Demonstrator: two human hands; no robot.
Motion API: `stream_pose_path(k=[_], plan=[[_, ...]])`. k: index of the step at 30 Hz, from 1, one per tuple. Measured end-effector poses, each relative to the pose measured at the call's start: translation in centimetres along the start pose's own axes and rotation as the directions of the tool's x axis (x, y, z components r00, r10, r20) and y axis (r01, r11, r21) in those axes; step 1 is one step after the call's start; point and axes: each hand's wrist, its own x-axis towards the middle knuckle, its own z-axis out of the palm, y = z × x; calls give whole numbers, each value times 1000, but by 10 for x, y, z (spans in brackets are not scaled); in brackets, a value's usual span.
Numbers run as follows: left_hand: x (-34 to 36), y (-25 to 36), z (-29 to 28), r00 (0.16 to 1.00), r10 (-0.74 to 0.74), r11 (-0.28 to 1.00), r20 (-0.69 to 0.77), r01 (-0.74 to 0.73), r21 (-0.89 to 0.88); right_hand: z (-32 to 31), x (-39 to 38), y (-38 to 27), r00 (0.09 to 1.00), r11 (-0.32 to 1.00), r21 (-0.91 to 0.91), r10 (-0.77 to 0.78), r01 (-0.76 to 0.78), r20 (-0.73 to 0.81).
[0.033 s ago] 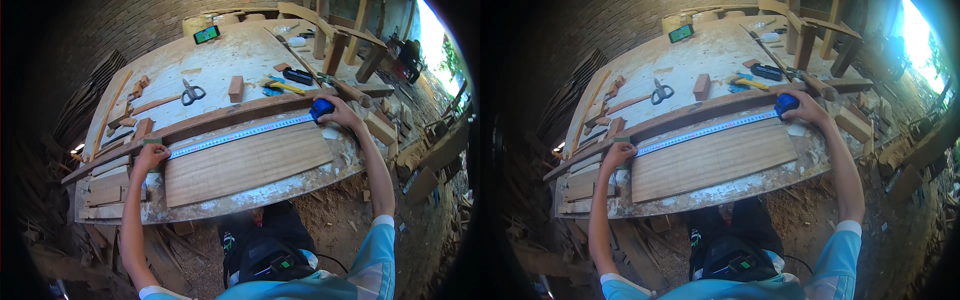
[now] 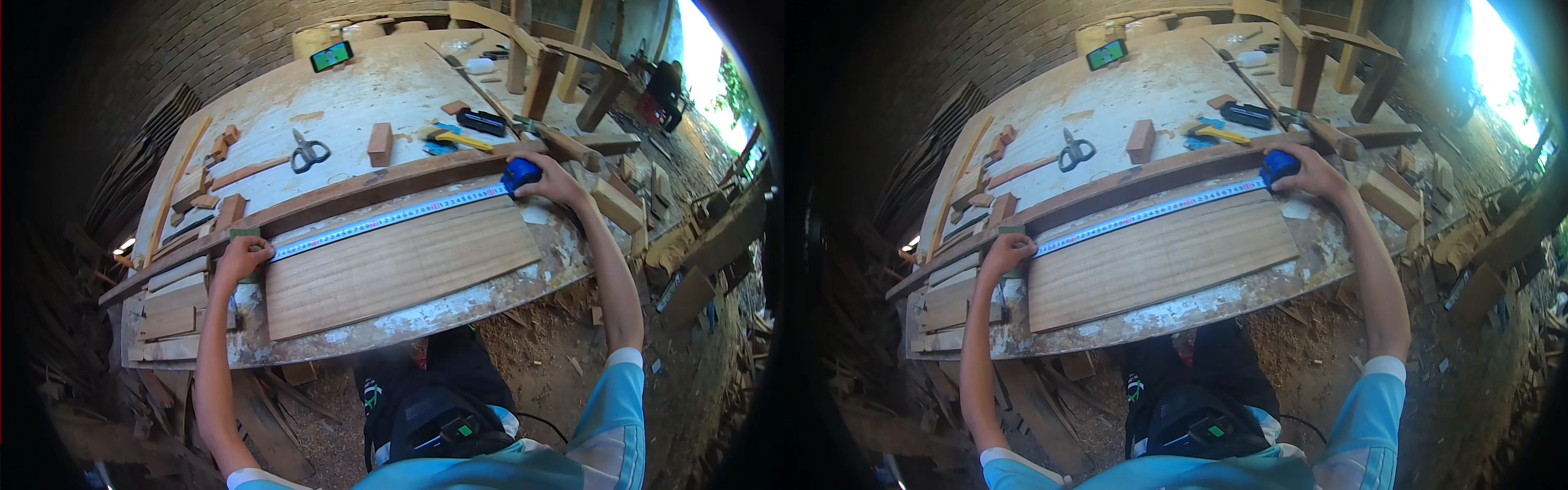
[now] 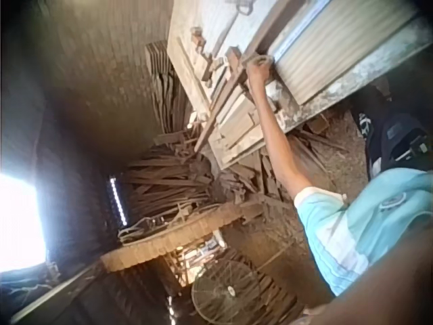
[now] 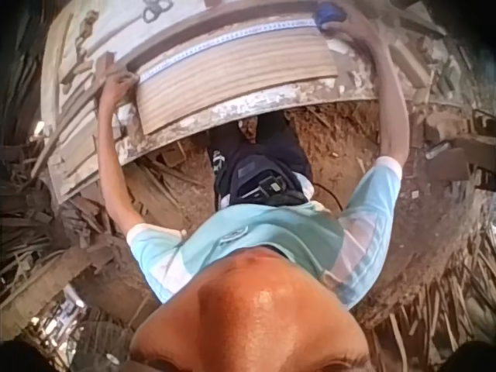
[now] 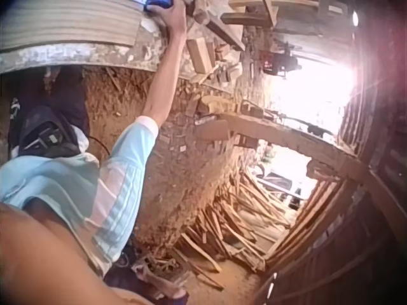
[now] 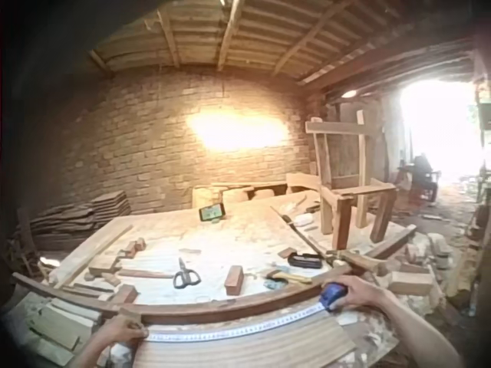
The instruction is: Marking measurements on a wooden board and hammering a small piece into place.
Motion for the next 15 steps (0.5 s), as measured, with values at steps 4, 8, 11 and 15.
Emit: stream_pose_path(k=[4,8,11,15], plan=[[-1,6,0,1000,-1,999,11,1,-37,-1,0,-4,1000,1000,-24,18,-18,-1],[-1,11,1,1000,-3,995,20,5,-99,-1,0,2,999,999,28,36,-36,4],[-4,18,-2,1000,-24,999,14,25,-37,-1,2,7,1000,999,41,24,-25,16],[-4,25,-4,999,-31,999,28,32,-12,-1,2,7,995,995,38,93,-94,43]])
